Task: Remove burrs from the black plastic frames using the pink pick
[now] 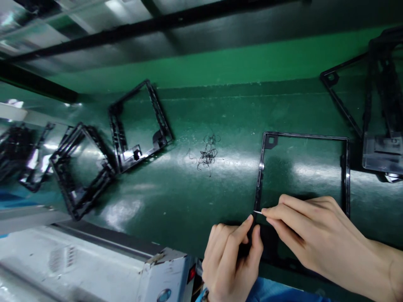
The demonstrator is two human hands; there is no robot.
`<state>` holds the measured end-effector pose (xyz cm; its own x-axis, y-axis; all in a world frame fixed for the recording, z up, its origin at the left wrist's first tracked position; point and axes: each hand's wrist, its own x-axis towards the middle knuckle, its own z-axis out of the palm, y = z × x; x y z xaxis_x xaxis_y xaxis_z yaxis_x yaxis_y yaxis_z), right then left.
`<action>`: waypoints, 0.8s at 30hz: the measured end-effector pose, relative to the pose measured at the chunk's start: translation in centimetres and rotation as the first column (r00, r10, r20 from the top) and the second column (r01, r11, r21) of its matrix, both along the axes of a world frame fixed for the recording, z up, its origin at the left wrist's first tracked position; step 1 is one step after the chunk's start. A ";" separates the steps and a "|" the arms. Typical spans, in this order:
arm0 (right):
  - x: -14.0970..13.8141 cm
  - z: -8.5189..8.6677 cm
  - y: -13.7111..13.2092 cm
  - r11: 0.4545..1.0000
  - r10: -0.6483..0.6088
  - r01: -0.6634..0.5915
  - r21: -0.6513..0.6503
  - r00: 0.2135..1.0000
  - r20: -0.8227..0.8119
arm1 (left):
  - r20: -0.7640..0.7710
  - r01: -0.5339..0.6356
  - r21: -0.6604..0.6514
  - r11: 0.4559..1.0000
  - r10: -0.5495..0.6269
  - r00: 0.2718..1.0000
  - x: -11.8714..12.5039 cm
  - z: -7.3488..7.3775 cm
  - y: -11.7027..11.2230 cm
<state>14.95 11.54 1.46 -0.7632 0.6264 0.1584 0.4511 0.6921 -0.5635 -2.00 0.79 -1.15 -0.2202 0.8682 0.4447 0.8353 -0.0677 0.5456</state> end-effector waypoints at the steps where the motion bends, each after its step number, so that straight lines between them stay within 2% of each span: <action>1: 0.0 0.0 0.0 1.000 -0.005 0.005 0.004 1.000 -0.006 | -0.003 -0.002 0.000 1.000 0.002 1.000 0.0 0.0 0.0; 5: 0.0 -0.1 0.1 1.000 -0.014 0.015 0.020 1.000 -0.021 | -0.005 -0.012 -0.007 1.000 0.012 1.000 -0.1 -0.1 0.0; 12: 0.1 -0.2 0.0 0.999 0.021 -0.021 -0.050 1.000 0.010 | -0.001 -0.005 0.004 1.000 0.005 1.000 -0.1 -0.1 0.1; 18: 0.0 -0.1 0.1 1.000 -0.010 0.010 -0.025 1.000 -0.024 | -0.006 -0.016 0.000 1.000 0.016 1.000 -0.2 -0.1 0.0; 21: 0.1 -0.1 0.1 0.997 0.022 -0.024 -0.080 1.000 -0.019 | -0.008 -0.011 -0.005 1.000 0.011 1.000 -0.2 -0.2 -0.1; 24: 0.2 -0.1 0.1 0.981 0.015 -0.020 -0.195 0.999 -0.029 | -0.008 -0.012 -0.010 1.000 0.012 1.000 -0.2 -0.2 -0.2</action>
<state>15.12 11.65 1.32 -0.7716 0.6337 0.0550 0.4227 0.5754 -0.7002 -2.17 0.57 -1.35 -0.2272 0.8698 0.4381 0.8405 -0.0521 0.5393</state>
